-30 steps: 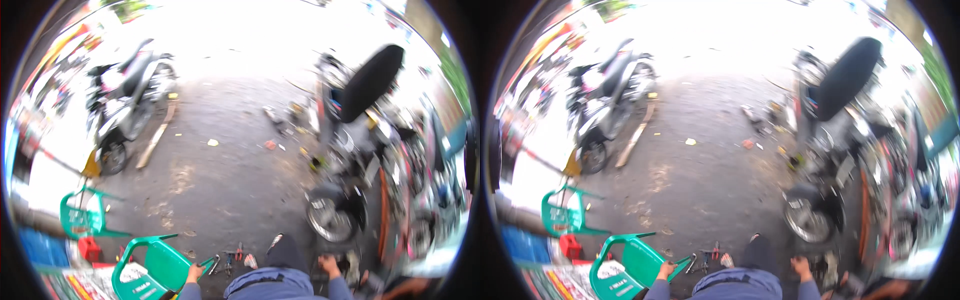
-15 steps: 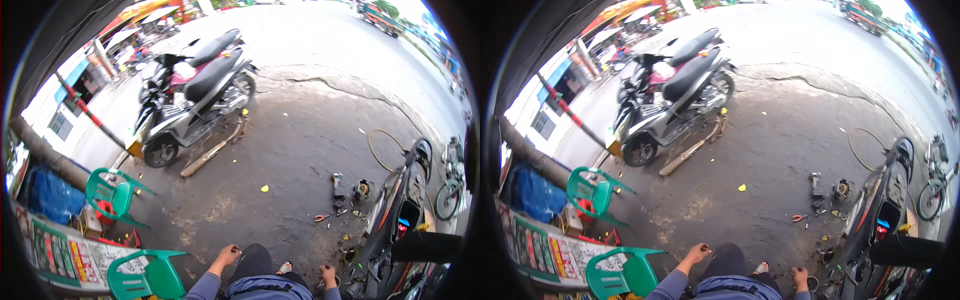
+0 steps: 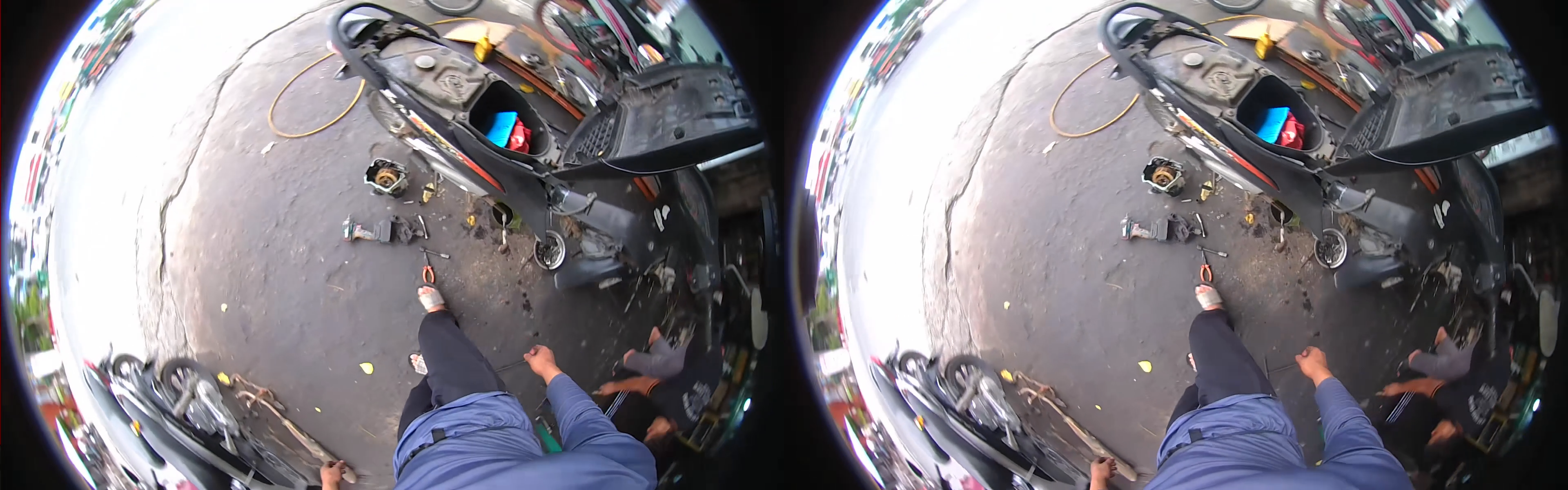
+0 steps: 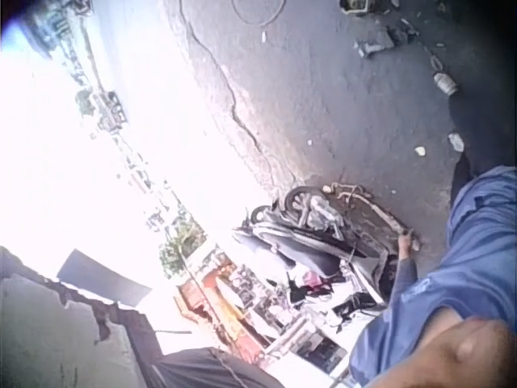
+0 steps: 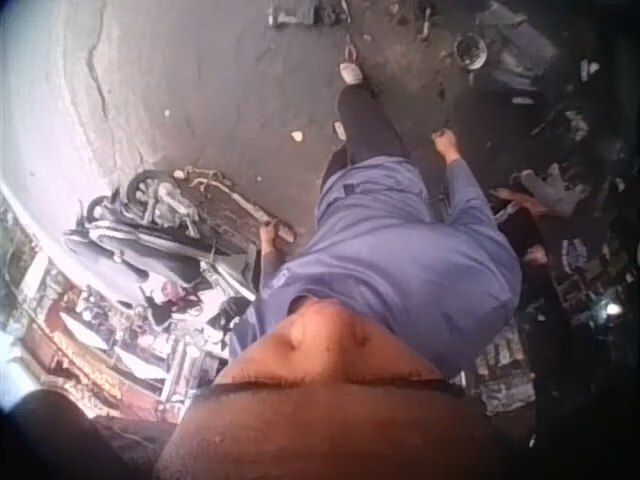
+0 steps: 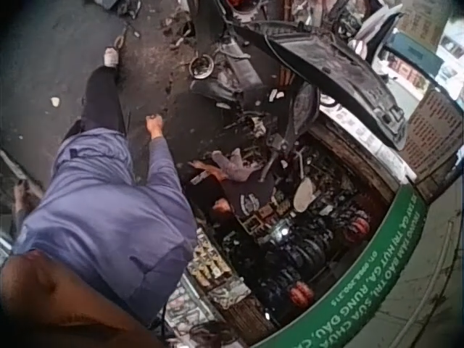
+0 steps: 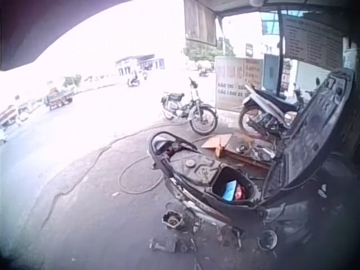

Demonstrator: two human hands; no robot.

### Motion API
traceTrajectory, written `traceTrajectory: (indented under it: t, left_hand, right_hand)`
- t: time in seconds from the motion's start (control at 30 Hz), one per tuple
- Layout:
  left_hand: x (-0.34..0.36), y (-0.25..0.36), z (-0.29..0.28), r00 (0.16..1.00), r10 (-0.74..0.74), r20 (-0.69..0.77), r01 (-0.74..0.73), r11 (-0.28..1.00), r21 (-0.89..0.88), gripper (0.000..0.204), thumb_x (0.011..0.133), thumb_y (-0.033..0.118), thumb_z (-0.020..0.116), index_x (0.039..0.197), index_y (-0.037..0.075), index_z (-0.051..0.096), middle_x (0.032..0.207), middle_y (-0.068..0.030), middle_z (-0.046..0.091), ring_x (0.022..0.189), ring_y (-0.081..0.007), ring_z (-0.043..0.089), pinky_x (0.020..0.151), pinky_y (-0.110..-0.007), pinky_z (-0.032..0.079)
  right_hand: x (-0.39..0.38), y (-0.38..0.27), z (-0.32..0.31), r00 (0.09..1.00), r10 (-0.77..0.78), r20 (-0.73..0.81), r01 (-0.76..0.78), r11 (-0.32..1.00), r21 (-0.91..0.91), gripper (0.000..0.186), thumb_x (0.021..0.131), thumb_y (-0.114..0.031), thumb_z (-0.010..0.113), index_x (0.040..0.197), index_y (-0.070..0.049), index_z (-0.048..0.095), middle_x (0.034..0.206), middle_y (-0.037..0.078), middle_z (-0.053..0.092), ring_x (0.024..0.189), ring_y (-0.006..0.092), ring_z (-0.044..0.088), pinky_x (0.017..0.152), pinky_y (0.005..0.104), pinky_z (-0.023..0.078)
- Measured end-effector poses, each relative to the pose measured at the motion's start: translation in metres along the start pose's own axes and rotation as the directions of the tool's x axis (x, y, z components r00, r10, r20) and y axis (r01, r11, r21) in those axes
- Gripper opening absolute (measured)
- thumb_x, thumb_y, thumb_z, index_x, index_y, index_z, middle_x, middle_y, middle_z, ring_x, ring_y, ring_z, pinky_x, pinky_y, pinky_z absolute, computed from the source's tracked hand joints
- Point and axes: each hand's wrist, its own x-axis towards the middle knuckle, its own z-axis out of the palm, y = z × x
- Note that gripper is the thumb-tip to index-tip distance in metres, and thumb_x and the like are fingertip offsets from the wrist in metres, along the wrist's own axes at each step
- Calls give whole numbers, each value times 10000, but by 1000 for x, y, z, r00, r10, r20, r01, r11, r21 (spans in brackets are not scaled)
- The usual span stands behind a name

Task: Disassemble and inspect motorcycle engine components including the crankcase and gears.

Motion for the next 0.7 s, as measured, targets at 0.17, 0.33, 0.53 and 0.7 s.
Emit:
traceTrajectory:
  t: [0.17,0.33,0.53,0.7]
  left_hand:
    - [113,220,-154,954,265,-142,-227,944,241,340,874,290,625,1157,109,575,1013,-143,614,898,-231,575,773,-368,413]
    - [154,485,32,884,466,49,-452,875,-173,199,910,97,575,1080,5,529,924,-96,643,784,-151,630,619,-247,490]
    - [206,573,249,647,387,657,-465,883,-62,233,892,14,574,1117,-22,525,1024,-92,639,938,-146,606,834,-257,479]
    - [305,573,296,668,139,731,-428,876,224,241,887,10,582,1119,-18,525,1025,-70,636,954,-124,593,862,-258,463]
  right_hand:
    - [-6,24,106,906,396,146,-390,918,-70,398,709,-286,692,1002,-17,668,1006,200,658,980,337,622,880,405,475]
    - [91,-111,200,895,223,387,-146,965,-218,531,785,-337,653,1173,19,585,1223,199,576,1160,338,534,962,408,439]
    - [359,-346,300,995,-70,70,56,982,182,528,790,-298,663,1223,-30,526,1201,201,580,1113,365,553,937,430,445]
    - [488,-438,364,997,71,-5,-68,978,195,535,808,-264,650,1285,-76,499,1163,201,604,1094,360,572,940,427,456]
